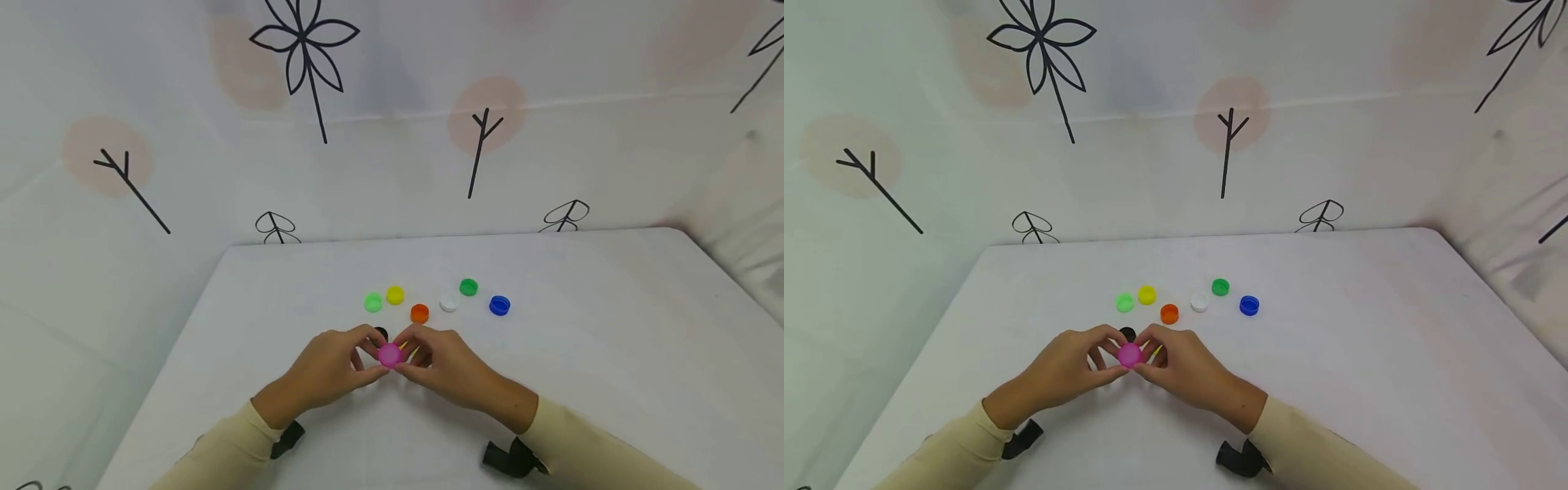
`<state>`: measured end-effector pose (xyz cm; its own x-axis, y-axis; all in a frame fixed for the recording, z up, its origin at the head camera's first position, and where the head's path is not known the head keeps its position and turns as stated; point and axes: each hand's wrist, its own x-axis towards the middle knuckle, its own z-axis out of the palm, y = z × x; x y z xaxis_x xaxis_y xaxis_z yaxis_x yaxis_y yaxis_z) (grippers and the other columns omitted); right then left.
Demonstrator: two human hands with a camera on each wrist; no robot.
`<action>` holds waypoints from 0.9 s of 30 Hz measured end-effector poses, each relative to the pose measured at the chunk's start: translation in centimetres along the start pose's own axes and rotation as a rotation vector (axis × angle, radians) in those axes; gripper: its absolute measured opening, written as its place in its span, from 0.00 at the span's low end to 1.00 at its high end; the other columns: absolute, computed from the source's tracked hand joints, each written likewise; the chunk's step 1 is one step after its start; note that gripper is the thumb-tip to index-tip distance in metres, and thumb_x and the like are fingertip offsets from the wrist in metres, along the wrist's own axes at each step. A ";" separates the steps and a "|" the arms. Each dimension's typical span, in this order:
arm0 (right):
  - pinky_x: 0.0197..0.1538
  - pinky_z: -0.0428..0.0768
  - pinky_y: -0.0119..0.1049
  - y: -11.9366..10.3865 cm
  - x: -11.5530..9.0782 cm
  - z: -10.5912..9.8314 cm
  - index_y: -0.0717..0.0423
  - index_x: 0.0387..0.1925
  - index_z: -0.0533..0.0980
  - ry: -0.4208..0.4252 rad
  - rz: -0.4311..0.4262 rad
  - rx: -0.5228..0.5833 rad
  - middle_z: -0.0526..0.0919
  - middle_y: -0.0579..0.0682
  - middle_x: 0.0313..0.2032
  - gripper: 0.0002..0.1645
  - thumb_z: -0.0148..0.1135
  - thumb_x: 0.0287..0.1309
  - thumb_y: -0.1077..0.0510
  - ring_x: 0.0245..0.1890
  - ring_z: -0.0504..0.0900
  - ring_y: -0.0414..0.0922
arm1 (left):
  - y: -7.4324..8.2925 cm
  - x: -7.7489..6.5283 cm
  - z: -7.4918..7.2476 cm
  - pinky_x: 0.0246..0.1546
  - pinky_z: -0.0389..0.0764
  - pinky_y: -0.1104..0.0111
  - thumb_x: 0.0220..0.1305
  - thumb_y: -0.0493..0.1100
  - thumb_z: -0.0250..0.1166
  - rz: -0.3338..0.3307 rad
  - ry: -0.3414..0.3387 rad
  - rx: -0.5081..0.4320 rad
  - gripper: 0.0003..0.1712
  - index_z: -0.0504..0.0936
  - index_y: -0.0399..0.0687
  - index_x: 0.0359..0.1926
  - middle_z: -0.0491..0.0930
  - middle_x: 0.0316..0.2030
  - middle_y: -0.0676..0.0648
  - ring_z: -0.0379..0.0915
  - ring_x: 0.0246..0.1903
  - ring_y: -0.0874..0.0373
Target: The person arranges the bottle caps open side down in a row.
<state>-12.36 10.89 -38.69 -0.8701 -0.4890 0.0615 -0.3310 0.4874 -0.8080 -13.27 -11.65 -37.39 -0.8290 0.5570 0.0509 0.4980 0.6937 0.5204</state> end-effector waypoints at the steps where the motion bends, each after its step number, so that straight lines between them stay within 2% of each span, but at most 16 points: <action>1: 0.37 0.82 0.25 -0.1 0.3 0.3 0.51 0.49 0.79 -0.008 -0.003 -0.005 0.87 0.42 0.36 0.16 0.71 0.60 0.56 0.32 0.83 0.34 | -0.3 -0.3 -0.2 0.23 0.76 0.76 0.58 0.51 0.75 -0.009 -0.003 0.016 0.20 0.80 0.56 0.50 0.89 0.38 0.56 0.74 0.24 0.73; 6: 0.35 0.81 0.25 -0.6 2.0 2.2 0.51 0.47 0.80 -0.048 0.006 -0.002 0.86 0.42 0.33 0.14 0.71 0.59 0.57 0.31 0.82 0.37 | -1.9 -1.6 -0.9 0.24 0.75 0.77 0.58 0.52 0.74 -0.048 -0.010 0.081 0.20 0.81 0.57 0.49 0.89 0.36 0.55 0.73 0.22 0.73; 12: 0.35 0.81 0.23 -1.0 3.9 4.3 0.55 0.47 0.80 -0.103 0.058 0.042 0.87 0.44 0.31 0.16 0.72 0.58 0.57 0.26 0.82 0.33 | -3.8 -2.8 -1.1 0.23 0.73 0.77 0.57 0.52 0.75 -0.081 -0.010 0.104 0.18 0.82 0.58 0.47 0.87 0.34 0.58 0.68 0.19 0.75; 18: 0.29 0.82 0.26 -1.5 4.9 5.5 0.57 0.46 0.79 -0.110 0.133 0.078 0.86 0.44 0.29 0.16 0.72 0.58 0.58 0.21 0.83 0.36 | -5.2 -3.0 -1.3 0.24 0.72 0.76 0.57 0.49 0.75 -0.096 -0.021 0.122 0.17 0.83 0.58 0.47 0.86 0.35 0.59 0.67 0.20 0.73; 27: 0.26 0.81 0.28 -2.1 6.7 6.3 0.59 0.44 0.77 -0.135 0.162 0.077 0.83 0.48 0.23 0.12 0.69 0.60 0.62 0.17 0.82 0.41 | -6.9 -2.5 -1.9 0.26 0.74 0.76 0.57 0.48 0.75 -0.112 -0.051 0.130 0.16 0.84 0.57 0.47 0.86 0.35 0.60 0.70 0.23 0.70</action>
<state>-15.18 2.07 -40.27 -0.8512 -0.5036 -0.1480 -0.1573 0.5138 -0.8433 -15.14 -18.69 -39.53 -0.8690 0.4927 -0.0461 0.4345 0.8042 0.4055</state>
